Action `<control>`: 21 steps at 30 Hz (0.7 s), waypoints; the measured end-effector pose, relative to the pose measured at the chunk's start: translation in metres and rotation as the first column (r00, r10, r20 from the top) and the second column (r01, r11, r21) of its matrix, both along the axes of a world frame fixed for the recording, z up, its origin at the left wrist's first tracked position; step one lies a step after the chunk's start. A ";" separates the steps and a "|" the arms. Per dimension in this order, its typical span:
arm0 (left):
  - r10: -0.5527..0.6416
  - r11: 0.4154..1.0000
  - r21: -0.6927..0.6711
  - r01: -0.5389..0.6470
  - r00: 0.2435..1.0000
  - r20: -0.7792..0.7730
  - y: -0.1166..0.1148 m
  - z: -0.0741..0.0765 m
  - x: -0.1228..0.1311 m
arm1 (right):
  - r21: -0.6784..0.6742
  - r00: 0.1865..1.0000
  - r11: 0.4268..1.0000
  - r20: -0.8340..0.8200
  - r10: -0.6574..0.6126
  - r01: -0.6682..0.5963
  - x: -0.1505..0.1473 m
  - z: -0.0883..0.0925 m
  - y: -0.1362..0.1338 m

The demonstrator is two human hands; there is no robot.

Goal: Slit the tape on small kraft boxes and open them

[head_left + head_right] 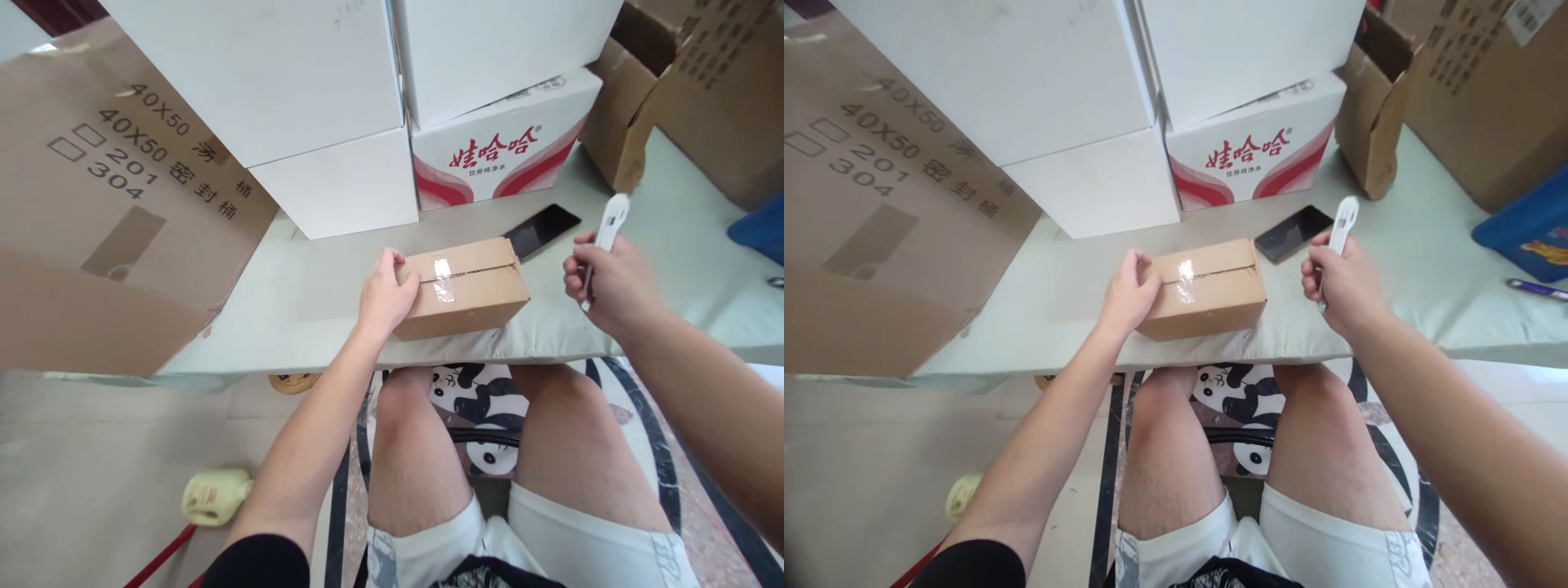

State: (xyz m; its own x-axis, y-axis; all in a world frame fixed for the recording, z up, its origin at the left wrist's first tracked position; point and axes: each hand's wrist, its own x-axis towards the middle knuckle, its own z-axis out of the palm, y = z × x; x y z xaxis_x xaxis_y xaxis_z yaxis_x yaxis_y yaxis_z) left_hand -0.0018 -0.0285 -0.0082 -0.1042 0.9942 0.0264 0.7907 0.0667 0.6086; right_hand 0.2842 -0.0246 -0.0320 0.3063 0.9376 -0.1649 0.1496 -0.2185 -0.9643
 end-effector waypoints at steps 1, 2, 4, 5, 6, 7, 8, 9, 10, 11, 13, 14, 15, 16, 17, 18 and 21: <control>0.003 1.000 -0.002 -0.003 1.000 0.001 0.000 0.000 0.000 | -0.054 0.991 0.998 0.124 0.041 -0.035 0.010 -0.011 0.000; 0.005 1.000 -0.003 -0.005 1.000 0.001 0.001 0.000 0.000 | -0.105 0.960 0.992 0.263 0.094 -0.069 0.019 -0.021 0.000; 0.002 1.000 0.000 -0.002 1.000 -0.005 0.002 0.000 0.000 | -0.186 0.851 0.973 0.482 0.209 -0.134 0.030 -0.039 -0.002; 0.000 1.000 0.002 0.000 1.000 -0.011 0.002 0.000 0.001 | -0.218 0.789 0.962 0.556 0.261 -0.164 0.033 -0.046 -0.003; -0.003 1.000 0.002 0.003 1.000 -0.019 0.002 0.000 0.001 | -0.244 0.732 0.950 0.609 0.305 -0.193 0.034 -0.051 -0.003; -0.007 1.000 0.001 0.007 1.000 -0.029 0.002 0.000 0.001 | -0.269 0.681 0.938 0.647 0.345 -0.219 0.034 -0.056 -0.004; -0.010 1.000 0.000 0.010 0.999 -0.038 0.002 0.000 0.002 | -0.296 0.628 0.924 0.678 0.382 -0.243 0.034 -0.060 -0.003; -0.015 1.000 -0.001 0.015 0.999 -0.048 0.002 0.000 0.003 | -0.320 0.579 0.911 0.703 0.412 -0.260 0.032 -0.063 -0.003; -0.021 1.000 -0.004 0.021 0.998 -0.056 0.001 0.000 0.003 | -0.342 0.537 0.900 0.723 0.435 -0.270 0.031 -0.065 -0.002; -0.029 1.000 -0.008 0.029 0.997 -0.065 0.000 0.001 0.004 | -0.360 0.501 0.891 0.737 0.454 -0.278 0.029 -0.066 -0.001; -0.038 0.999 0.008 0.039 0.993 -0.109 -0.002 0.001 0.007 | -0.389 0.447 0.875 0.753 0.483 -0.290 0.027 -0.068 0.001; -0.042 0.998 0.041 0.049 0.987 -0.154 -0.004 0.002 0.008 | -0.400 0.428 0.867 0.756 0.495 -0.296 0.026 -0.069 0.001; -0.051 0.993 0.091 0.072 0.976 -0.213 -0.006 0.002 0.009 | -0.409 0.414 0.861 0.757 0.506 -0.303 0.025 -0.069 0.001; -0.064 0.983 0.147 0.108 0.959 -0.277 -0.008 0.003 0.010 | -0.416 0.404 0.855 0.756 0.515 -0.310 0.024 -0.069 0.001; -0.085 0.967 0.198 0.158 0.938 -0.336 -0.009 0.003 0.011 | -0.420 0.399 0.851 0.755 0.521 -0.316 0.024 -0.070 0.000; -0.120 0.949 0.228 0.219 0.916 -0.382 -0.010 0.003 0.011 | -0.422 0.397 0.849 0.753 0.524 -0.320 0.023 -0.070 -0.001; -0.260 0.908 0.200 0.368 0.870 -0.420 -0.012 0.002 0.010 | -0.409 0.420 0.852 0.744 0.519 -0.327 0.021 -0.071 -0.003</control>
State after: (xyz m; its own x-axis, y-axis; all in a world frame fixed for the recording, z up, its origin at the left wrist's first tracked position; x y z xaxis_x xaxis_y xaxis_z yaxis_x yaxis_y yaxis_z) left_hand 0.0085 -0.0404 -0.0060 0.2838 0.9214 0.2657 0.9126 -0.3445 0.2200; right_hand 0.3051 -0.0279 -0.1031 -0.0379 0.9694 -0.2427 0.9505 -0.0400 -0.3080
